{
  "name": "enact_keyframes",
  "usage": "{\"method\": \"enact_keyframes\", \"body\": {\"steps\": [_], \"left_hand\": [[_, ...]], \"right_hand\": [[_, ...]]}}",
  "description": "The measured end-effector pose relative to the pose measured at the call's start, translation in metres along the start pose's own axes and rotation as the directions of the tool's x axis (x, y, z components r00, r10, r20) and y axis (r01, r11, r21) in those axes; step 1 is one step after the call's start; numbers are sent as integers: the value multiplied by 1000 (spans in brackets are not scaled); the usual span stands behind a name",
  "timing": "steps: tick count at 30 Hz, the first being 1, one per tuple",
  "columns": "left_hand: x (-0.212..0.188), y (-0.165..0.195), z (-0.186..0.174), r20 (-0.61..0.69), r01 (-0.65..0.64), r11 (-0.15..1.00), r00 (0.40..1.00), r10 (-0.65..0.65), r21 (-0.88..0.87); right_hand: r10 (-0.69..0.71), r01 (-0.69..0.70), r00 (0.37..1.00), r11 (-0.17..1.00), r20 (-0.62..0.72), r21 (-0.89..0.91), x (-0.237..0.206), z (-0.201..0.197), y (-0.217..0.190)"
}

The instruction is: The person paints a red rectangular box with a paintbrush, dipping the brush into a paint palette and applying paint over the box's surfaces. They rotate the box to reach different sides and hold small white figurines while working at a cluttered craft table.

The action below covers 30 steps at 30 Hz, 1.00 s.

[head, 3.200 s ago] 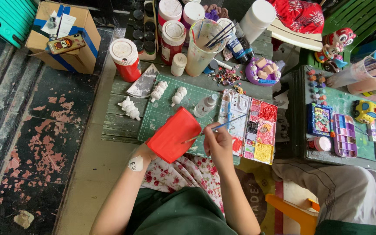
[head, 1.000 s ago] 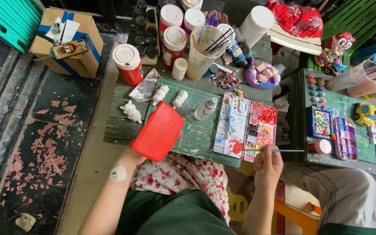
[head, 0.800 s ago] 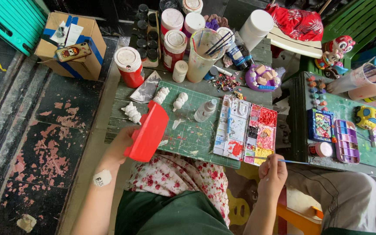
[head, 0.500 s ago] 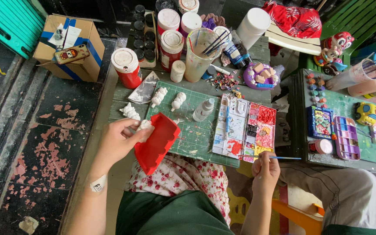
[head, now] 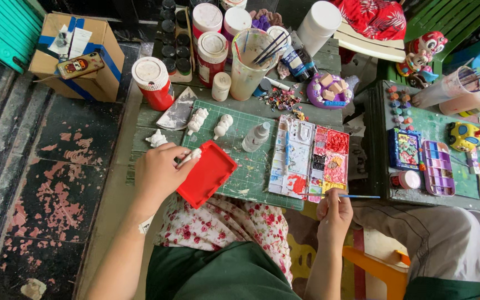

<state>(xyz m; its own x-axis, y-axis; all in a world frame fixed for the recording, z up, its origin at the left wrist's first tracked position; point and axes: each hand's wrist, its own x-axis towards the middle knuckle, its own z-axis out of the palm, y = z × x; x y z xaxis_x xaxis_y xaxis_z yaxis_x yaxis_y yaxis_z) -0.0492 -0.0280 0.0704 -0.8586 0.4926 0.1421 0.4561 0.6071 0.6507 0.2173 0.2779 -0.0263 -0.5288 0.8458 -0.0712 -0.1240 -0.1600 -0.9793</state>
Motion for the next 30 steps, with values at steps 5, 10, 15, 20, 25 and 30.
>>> {"method": "enact_keyframes", "body": {"steps": [5,10,15,20,25,30], "left_hand": [[18,2,-6,72,-88,996,994,87,14],[27,11,7,121,-211,976,972,202,62],[23,22,13,151,-178,984,972,177,-10],[12,33,11,92,-218,976,972,217,0],[6,42,7,-26,-338,940,940,339,40],[0,46,2,-52,-315,949,948,314,-11]], "right_hand": [[27,-27,1000,1000,15,-16,-4,2,2],[23,-23,999,1000,43,-2,-7,1,2],[56,-61,996,995,63,76,-14,-7,-7],[17,-17,997,1000,80,6,-18,1,-16],[-5,18,969,999,248,-50,-29,36,-12],[145,-118,918,989,370,-93,-42,79,-9]]}}
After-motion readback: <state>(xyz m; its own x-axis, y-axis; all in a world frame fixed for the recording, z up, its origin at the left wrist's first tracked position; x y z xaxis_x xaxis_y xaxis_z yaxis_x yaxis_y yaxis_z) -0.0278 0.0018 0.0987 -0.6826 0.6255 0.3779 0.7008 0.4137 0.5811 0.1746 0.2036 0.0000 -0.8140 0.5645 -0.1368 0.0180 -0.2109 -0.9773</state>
